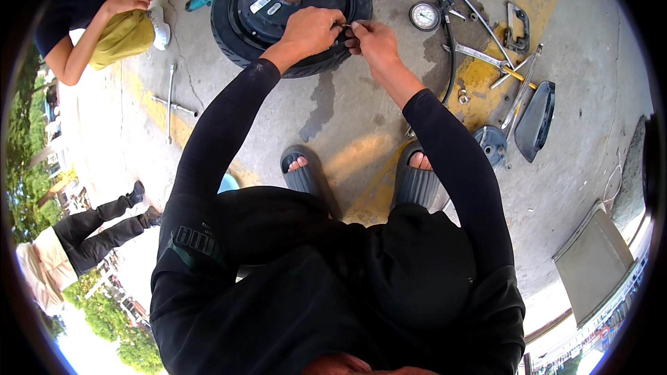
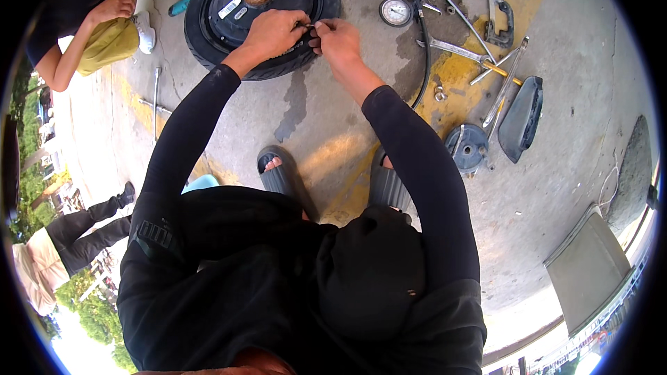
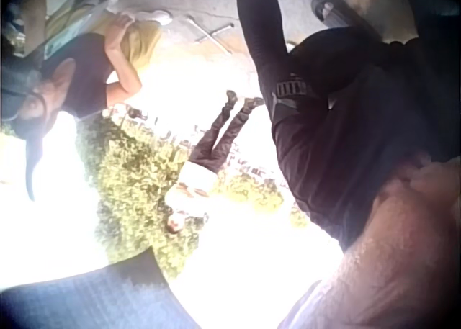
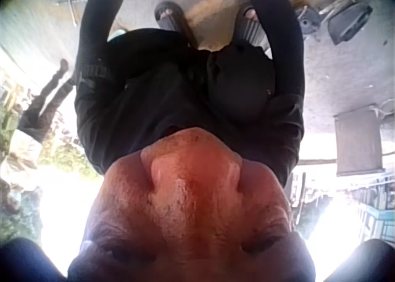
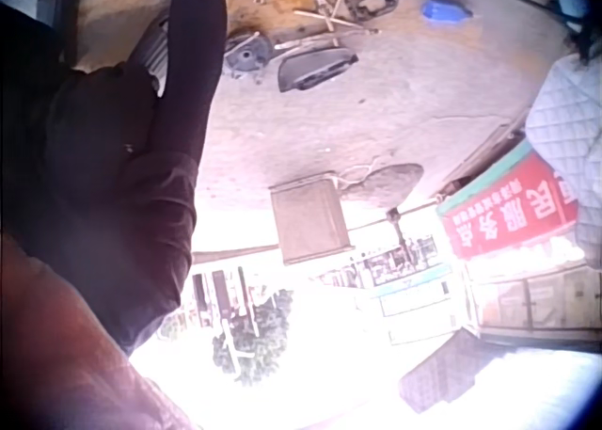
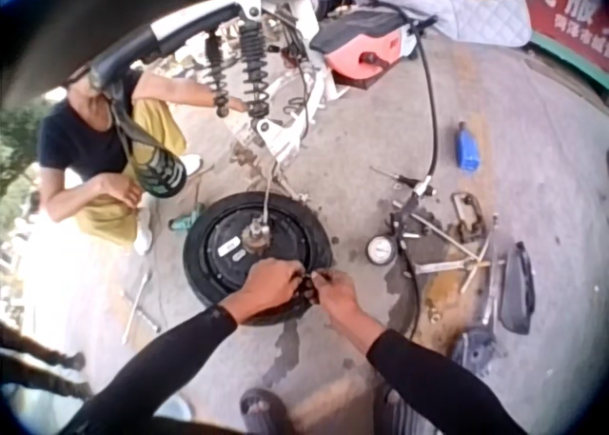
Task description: The person inflates a motorcycle tire using a pressure gauge and air hose, then removes the valve core and reattaches the tire to the motorcycle. The person uses a wrench to tighten the axle nut and secures the wheel in place.
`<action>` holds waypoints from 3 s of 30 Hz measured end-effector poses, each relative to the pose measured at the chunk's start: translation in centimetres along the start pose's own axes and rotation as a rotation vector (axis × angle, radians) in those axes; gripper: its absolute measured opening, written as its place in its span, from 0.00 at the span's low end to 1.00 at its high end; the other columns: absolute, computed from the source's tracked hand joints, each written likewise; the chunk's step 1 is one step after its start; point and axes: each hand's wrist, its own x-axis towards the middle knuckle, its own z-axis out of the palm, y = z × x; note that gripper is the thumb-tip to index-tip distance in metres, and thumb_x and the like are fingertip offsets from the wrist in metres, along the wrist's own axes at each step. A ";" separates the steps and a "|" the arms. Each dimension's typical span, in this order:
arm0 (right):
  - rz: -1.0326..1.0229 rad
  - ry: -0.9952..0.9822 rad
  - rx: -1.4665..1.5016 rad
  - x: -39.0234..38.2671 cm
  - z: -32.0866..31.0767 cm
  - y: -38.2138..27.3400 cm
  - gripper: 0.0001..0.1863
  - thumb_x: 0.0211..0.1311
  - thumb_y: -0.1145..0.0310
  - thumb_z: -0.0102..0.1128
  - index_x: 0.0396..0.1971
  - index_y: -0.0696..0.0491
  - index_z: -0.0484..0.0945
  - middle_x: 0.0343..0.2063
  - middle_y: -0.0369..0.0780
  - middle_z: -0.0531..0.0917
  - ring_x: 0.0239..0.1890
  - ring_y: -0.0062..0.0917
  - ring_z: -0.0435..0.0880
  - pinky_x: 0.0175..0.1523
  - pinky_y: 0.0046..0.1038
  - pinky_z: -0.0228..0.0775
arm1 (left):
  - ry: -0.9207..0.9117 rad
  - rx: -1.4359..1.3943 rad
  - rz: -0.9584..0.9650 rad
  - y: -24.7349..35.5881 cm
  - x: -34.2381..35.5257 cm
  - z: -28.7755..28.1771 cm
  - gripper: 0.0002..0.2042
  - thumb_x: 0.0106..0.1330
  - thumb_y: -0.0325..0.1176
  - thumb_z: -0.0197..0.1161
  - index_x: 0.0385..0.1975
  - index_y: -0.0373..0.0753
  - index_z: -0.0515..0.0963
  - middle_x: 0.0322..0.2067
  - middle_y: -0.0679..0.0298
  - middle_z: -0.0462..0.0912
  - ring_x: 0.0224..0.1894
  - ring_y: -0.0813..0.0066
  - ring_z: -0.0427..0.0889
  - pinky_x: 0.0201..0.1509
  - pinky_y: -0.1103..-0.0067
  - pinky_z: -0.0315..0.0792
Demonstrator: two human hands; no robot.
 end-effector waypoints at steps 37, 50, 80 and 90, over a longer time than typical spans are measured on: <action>-0.427 0.021 -0.706 0.3 0.2 -1.9 0.15 0.59 0.64 0.68 0.41 0.59 0.86 0.35 0.46 0.89 0.40 0.33 0.89 0.46 0.30 0.79 | 0.079 0.072 -0.047 1.4 -0.2 0.2 0.09 0.58 0.36 0.64 0.34 0.43 0.86 0.29 0.51 0.86 0.34 0.47 0.86 0.40 0.57 0.79; 0.044 -0.056 0.369 0.2 -4.3 0.3 0.09 0.69 0.71 0.60 0.45 0.58 0.76 0.40 0.42 0.87 0.41 0.27 0.86 0.43 0.29 0.78 | 0.117 0.013 -0.025 0.8 -0.1 0.6 0.10 0.61 0.43 0.67 0.34 0.45 0.87 0.31 0.61 0.86 0.36 0.55 0.86 0.40 0.64 0.79; -0.390 -0.207 -0.290 0.5 -3.1 1.6 0.13 0.75 0.71 0.53 0.52 0.63 0.77 0.32 0.39 0.84 0.26 0.20 0.80 0.35 0.25 0.75 | -0.022 -0.102 0.085 -1.1 0.8 0.4 0.10 0.62 0.37 0.68 0.40 0.44 0.88 0.36 0.59 0.89 0.40 0.57 0.87 0.45 0.68 0.79; -0.414 -0.043 -0.394 0.0 -2.7 1.2 0.13 0.68 0.71 0.63 0.47 0.65 0.81 0.34 0.47 0.89 0.30 0.26 0.89 0.38 0.28 0.80 | -0.048 -0.102 0.063 -0.9 0.8 0.2 0.11 0.63 0.38 0.69 0.41 0.43 0.88 0.36 0.58 0.90 0.40 0.58 0.88 0.46 0.69 0.80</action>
